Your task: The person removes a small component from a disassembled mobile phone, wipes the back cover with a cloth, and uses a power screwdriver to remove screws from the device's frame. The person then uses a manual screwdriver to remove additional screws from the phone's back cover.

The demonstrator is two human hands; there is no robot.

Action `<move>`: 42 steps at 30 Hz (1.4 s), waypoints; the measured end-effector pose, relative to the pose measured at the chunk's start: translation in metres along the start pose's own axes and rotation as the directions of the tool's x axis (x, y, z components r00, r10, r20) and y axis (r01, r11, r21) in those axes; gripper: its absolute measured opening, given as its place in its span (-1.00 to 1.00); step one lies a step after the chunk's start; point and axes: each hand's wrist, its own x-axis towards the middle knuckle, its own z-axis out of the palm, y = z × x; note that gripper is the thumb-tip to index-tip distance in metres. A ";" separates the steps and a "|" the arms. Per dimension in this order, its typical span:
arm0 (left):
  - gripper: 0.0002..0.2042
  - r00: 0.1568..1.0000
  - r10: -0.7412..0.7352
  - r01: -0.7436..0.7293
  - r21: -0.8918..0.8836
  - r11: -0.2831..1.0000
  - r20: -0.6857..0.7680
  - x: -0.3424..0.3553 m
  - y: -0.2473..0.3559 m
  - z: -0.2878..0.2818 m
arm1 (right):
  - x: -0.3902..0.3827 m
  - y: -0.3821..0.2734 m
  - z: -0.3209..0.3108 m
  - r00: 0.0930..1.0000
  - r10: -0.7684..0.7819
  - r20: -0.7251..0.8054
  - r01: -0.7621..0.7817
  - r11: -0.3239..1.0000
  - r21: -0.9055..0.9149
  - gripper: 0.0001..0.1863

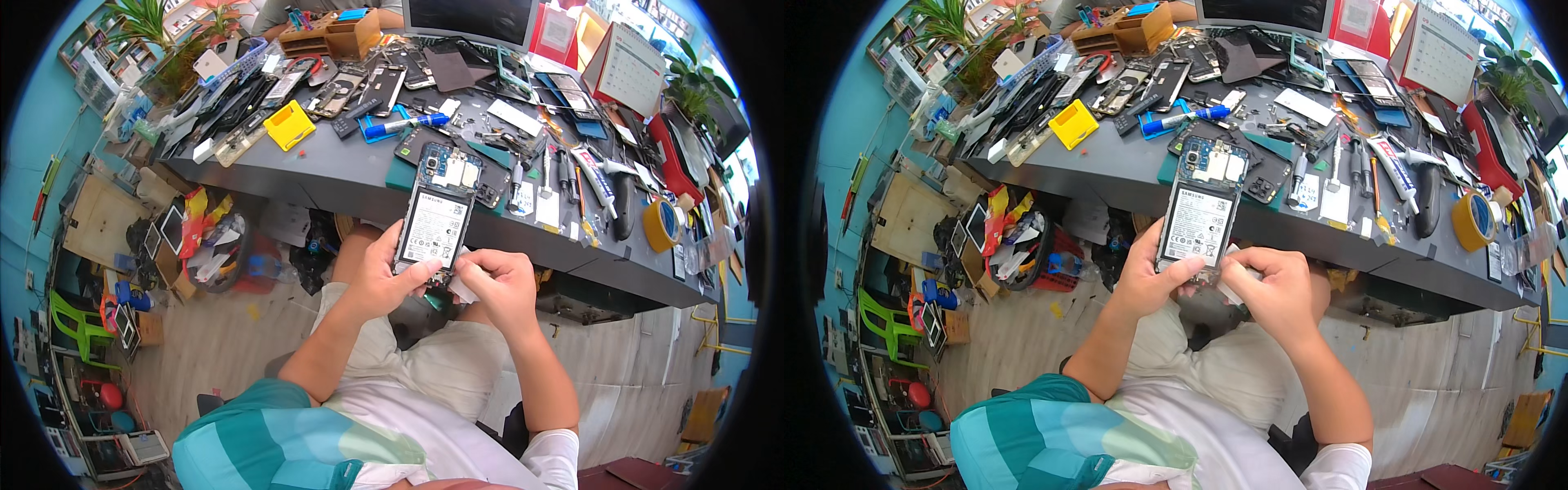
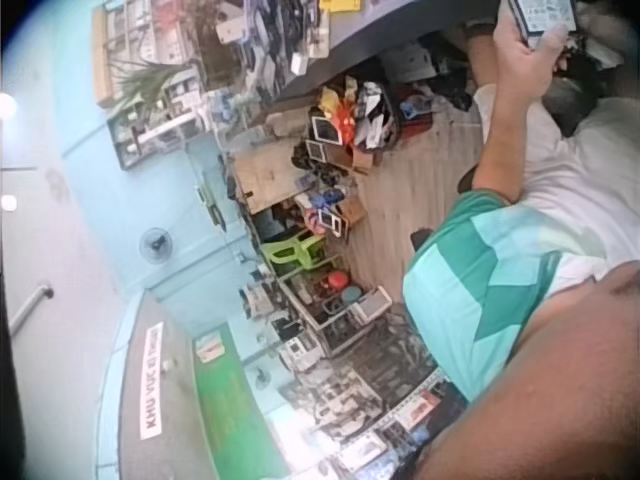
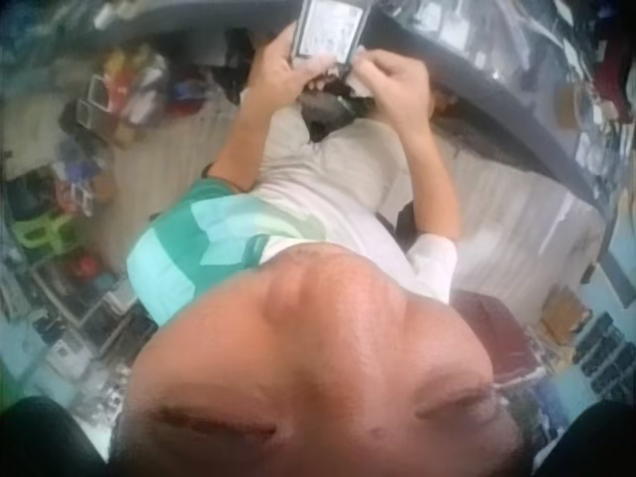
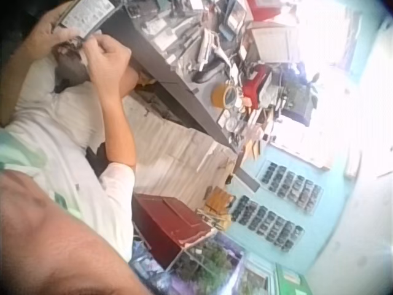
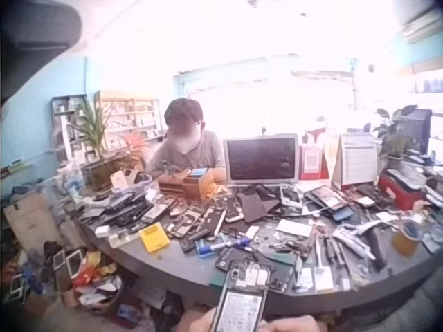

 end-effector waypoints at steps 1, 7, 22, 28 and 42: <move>-0.47 1.000 0.006 -0.006 -0.021 1.000 0.009 -0.001 0.004 -0.001 | 0.000 -0.002 0.003 1.000 -0.011 -0.001 0.011 1.000 0.011 -0.80; -0.53 0.999 0.047 -0.047 -0.067 0.997 -0.008 0.000 -0.003 0.009 | -0.004 -0.008 -0.004 1.000 0.000 -0.001 0.000 0.999 0.041 -0.80; -0.59 0.994 -0.016 0.004 -0.113 0.994 -0.109 -0.004 -0.002 0.011 | -0.003 -0.009 0.006 0.999 -0.037 0.022 0.025 0.908 0.417 -0.77; -0.60 0.993 0.042 -0.057 -0.135 0.989 -0.113 -0.003 0.001 0.009 | -0.003 -0.004 0.006 0.996 -0.074 0.053 0.046 0.910 0.413 -0.78; -0.67 0.985 0.145 -0.163 -0.228 0.960 -0.092 -0.005 0.003 0.002 | -0.006 -0.010 0.012 0.972 -0.050 0.228 -0.064 0.883 0.466 -0.80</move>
